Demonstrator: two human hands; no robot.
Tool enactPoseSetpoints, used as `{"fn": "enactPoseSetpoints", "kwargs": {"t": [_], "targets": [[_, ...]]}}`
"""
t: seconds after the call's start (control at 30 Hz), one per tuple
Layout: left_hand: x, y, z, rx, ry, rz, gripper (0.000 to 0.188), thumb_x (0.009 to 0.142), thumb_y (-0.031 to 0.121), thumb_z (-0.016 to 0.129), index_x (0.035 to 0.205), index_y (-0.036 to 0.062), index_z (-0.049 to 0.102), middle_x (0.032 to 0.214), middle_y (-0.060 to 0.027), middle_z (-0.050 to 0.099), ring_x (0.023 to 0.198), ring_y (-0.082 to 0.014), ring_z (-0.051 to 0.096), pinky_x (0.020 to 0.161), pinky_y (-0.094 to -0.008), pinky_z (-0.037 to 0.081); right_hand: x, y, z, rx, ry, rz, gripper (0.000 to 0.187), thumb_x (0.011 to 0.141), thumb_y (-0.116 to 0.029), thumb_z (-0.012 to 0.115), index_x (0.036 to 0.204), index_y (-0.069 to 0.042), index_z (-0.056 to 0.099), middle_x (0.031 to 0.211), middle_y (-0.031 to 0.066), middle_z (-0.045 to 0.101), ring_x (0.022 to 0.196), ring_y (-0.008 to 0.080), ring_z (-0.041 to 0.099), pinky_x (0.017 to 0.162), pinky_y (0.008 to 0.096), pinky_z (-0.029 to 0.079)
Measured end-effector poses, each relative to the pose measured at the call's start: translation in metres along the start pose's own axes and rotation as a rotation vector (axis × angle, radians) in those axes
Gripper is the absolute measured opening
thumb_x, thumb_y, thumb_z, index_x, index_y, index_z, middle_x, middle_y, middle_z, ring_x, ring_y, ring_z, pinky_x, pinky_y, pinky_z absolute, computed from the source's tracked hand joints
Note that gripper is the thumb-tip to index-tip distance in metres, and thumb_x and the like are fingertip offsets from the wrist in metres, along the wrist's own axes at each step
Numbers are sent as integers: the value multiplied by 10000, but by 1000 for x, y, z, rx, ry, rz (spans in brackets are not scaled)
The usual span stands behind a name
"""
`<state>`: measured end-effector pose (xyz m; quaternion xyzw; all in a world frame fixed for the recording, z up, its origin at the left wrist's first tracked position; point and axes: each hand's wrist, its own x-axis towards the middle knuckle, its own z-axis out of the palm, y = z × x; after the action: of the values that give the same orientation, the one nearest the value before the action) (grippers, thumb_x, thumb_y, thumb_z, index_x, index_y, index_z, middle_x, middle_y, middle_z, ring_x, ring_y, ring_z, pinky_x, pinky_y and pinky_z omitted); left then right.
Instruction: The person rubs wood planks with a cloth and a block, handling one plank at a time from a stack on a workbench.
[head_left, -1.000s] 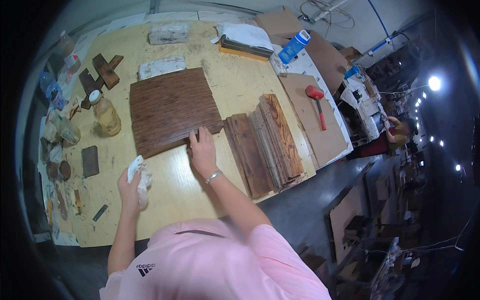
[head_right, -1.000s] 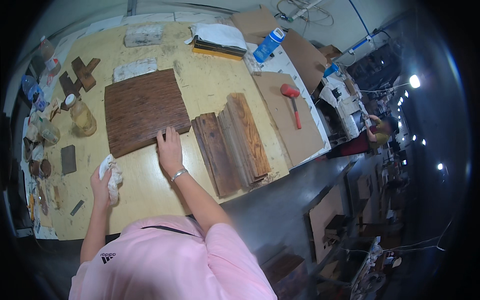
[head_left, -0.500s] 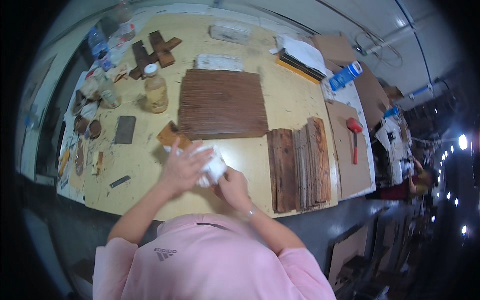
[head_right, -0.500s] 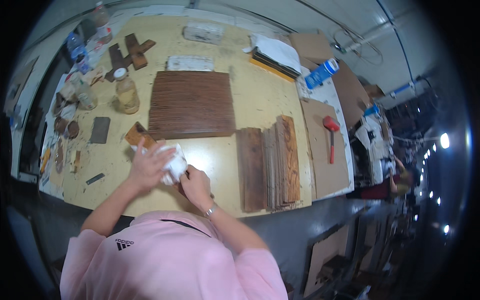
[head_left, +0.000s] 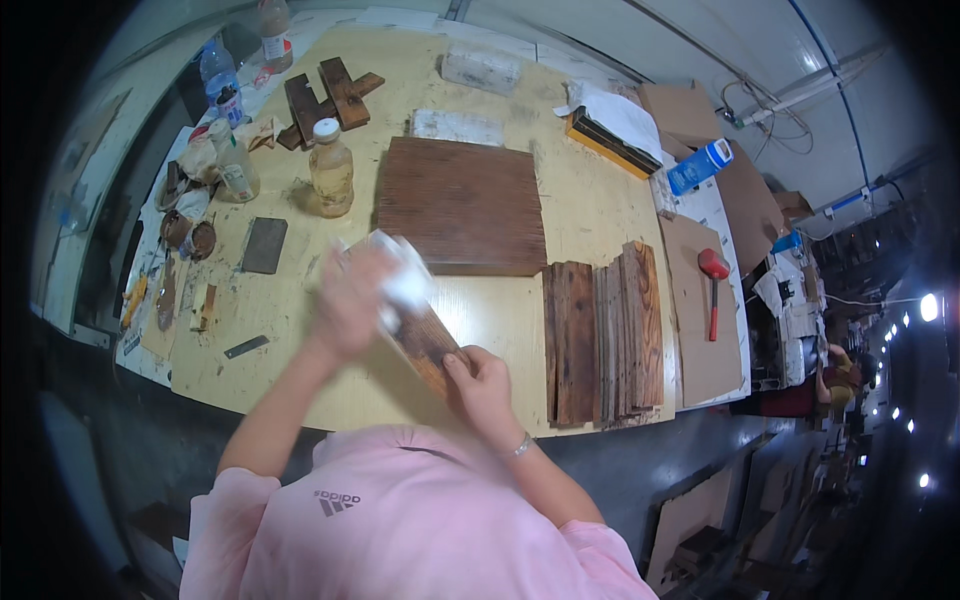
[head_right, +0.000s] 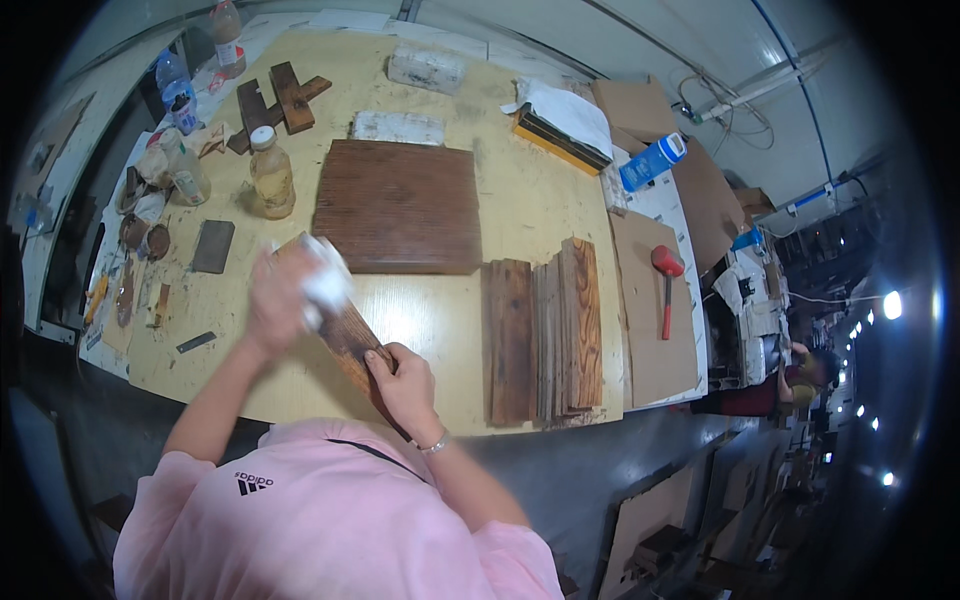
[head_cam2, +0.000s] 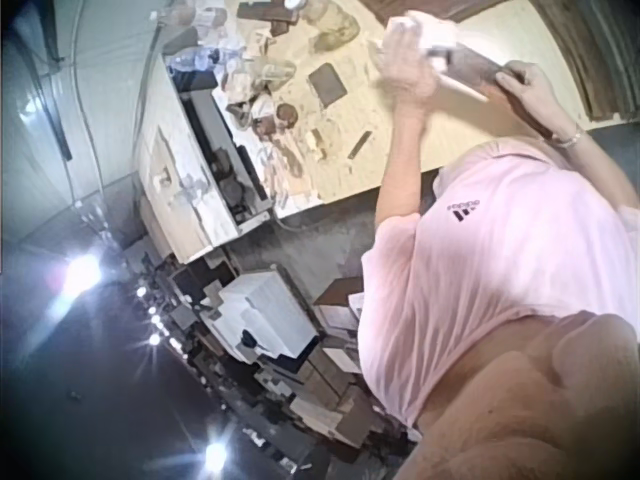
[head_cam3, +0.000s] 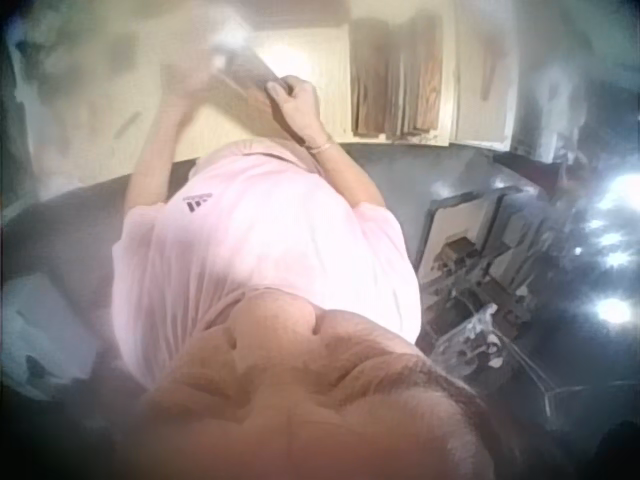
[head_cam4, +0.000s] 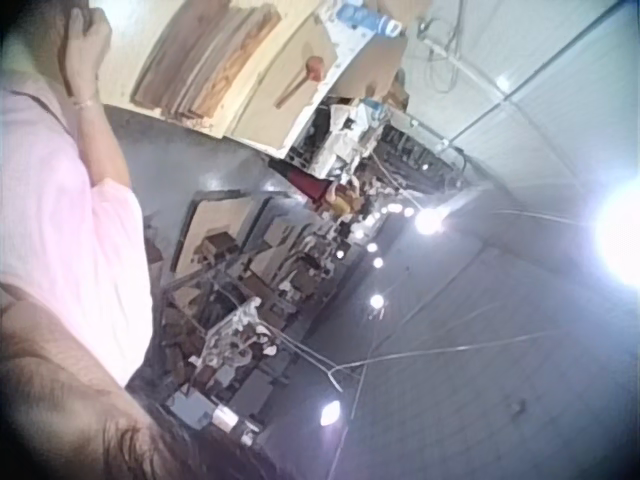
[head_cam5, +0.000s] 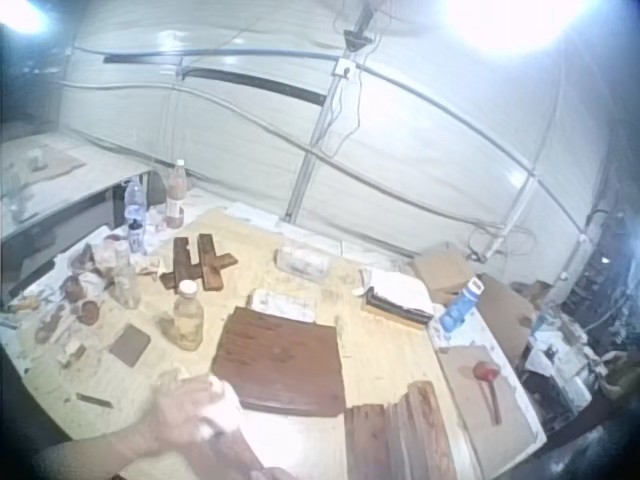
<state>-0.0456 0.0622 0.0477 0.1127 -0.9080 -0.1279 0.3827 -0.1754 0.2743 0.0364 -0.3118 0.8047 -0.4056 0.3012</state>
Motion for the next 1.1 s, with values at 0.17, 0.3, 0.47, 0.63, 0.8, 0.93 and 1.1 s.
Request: {"fn": "enactPoseSetpoints", "kwargs": {"t": [0.17, 0.3, 0.47, 0.63, 0.8, 0.93, 1.1], "targets": [[10, -95, -38, -501, 451, -683, 221, 1010, 98, 486, 1121, -35, 623, 943, -79, 680, 868, -119, 653, 789, -318, 560, -8, -3, 16, 735, -512, 1, 568, 940, -340, 638, 1378, -43, 432, 895, 59, 613, 723, 148, 590, 593, 312, 494], [27, 14, -26, -830, 208, -585, 274, 1015, 114, 487, 1232, -24, 579, 1078, -100, 668, 967, -149, 652, 854, -322, 539, 7, -13, 4, 1122, -619, 162, 554, 955, -374, 579, 1396, -74, 429, 868, 82, 610, 791, 164, 604, 649, 322, 556], [6, 85, 8, -274, -290, 176, 604, 769, 263, 726, 1346, 164, 576, 1426, -57, 534, 1345, -277, 467, 1152, -619, 166, 13, 27, 38, 1200, -216, 103, 559, 998, -526, 441, 1324, -75, 489, 1068, 102, 653, 914, 211, 667, 714, 410, 610], [55, -55, 15, -95, -82, -229, 426, 990, 250, 521, 1391, 106, 526, 1437, -115, 505, 1346, -277, 451, 1125, -501, 291, -8, -37, 9, 1234, -750, 577, 646, 988, -631, 345, 1194, -55, 553, 956, 82, 629, 761, 175, 632, 560, 372, 562], [66, -88, 14, -724, 272, -469, 405, 1000, 137, 507, 1394, 43, 511, 1283, -158, 604, 1184, -214, 575, 1017, -336, 454, -1, -42, 18, 1280, -606, 407, 586, 1030, -527, 286, 1368, -80, 460, 1153, 152, 614, 939, 212, 628, 689, 372, 572], [8, 36, 42, -335, -118, 181, 452, 864, 53, 588, 1315, 87, 586, 1275, -116, 622, 1210, -322, 573, 1145, -512, 308, 66, 30, 6, 1512, -523, 326, 595, 1040, -503, 290, 1375, -40, 454, 1189, 185, 614, 961, 239, 644, 762, 430, 589], [-68, 58, 4, -789, -407, 193, 302, 808, -19, 579, 1074, 55, 702, 1174, -126, 679, 1096, -300, 660, 1030, -441, 481, 64, -9, -17, 1290, -282, 109, 630, 1039, -526, 239, 1298, -14, 499, 1109, 179, 647, 920, 236, 640, 717, 422, 597]]}}
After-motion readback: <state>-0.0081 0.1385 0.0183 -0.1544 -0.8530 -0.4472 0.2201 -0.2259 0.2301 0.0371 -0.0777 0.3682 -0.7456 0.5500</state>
